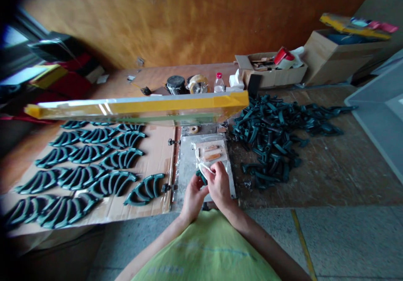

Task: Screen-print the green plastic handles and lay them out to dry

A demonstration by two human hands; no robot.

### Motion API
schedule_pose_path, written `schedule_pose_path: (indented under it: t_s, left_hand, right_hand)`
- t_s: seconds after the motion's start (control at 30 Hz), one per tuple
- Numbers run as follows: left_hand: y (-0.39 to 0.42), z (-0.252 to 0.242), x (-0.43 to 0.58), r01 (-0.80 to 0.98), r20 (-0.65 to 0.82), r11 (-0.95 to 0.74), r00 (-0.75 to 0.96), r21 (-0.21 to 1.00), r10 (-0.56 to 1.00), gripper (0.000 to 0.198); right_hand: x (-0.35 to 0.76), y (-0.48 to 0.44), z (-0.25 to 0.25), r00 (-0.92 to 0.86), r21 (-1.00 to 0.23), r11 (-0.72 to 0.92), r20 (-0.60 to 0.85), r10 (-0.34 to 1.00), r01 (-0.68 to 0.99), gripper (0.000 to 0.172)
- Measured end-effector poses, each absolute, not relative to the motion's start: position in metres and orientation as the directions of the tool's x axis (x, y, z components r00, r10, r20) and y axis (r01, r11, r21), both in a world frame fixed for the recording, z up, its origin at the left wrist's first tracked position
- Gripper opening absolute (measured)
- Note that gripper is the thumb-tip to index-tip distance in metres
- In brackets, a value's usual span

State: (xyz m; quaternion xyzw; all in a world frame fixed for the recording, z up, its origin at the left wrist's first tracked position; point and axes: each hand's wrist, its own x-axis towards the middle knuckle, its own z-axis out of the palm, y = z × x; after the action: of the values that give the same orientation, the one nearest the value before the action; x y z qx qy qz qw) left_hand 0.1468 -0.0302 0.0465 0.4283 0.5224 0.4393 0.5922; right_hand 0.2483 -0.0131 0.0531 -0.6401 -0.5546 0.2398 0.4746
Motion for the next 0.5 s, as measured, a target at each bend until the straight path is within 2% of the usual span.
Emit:
schedule_pose_path:
  t_s: [0.17,0.4,0.5]
  left_hand:
    - [-0.029,0.045,0.148,-0.085,-0.246,0.252,0.075,0.964,0.966,0.022]
    - [-0.025,0.049,0.152,-0.120,-0.291,0.298,0.074,0.947,0.954,0.025]
    - [-0.025,0.054,0.154,-0.181,-0.301,0.322,0.133,0.929,0.944,0.027]
  right_hand:
    - [0.248,-0.012,0.047,0.306,-0.864,0.037,0.217,0.927,0.502,0.026]
    - [0.251,-0.009,0.052,0.307,-0.803,0.122,0.357,0.882,0.584,0.026]
    - [0.263,-0.005,0.048,0.283,-0.773,0.146,0.392,0.875,0.617,0.026]
